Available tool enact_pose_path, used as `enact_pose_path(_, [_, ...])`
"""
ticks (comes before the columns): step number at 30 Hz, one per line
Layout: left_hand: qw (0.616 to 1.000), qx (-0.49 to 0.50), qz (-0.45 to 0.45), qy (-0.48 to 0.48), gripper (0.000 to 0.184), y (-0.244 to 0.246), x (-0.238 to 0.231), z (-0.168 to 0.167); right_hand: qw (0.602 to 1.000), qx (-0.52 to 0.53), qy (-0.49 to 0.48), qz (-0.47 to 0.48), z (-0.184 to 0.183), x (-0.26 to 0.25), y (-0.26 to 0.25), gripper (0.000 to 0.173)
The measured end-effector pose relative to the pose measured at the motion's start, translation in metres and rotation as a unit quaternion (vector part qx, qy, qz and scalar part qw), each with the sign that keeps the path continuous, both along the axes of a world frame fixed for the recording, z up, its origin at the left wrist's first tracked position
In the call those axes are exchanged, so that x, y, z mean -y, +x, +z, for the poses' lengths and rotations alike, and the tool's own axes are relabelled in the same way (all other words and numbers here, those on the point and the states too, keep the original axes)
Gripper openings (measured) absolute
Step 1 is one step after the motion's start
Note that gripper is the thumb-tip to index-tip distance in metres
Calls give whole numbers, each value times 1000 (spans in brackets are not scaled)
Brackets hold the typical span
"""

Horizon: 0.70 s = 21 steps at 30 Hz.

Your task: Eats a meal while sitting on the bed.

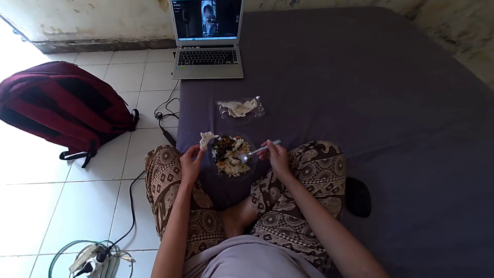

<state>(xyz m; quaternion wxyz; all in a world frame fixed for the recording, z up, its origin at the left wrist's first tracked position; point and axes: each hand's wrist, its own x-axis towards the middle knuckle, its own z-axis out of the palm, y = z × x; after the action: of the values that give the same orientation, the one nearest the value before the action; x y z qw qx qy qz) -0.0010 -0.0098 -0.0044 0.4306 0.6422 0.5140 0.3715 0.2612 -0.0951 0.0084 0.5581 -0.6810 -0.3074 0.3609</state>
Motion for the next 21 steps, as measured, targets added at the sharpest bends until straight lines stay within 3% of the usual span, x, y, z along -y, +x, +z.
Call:
enact_pose_path(4, [1000,3,-1,5,26,0,0,0,978,178,105,-44,0,9,3,35])
enact_pose_path(7, [1000,0,-2,-1,26,0,-1,1,918,350,187,17,-10,18,3,34])
enact_pose_path(9, [1000,-3,-2,-3,27,1,0,1,892,388,224,64,-17,18,1,33])
enact_pose_path(16, [1000,-2,0,3,26,0,-1,-1,968,219,103,59,-9,14,-9,34])
enact_pose_path(21, [1000,2,-2,-2,26,0,0,0,991,105,86,15,-3,9,-13,33])
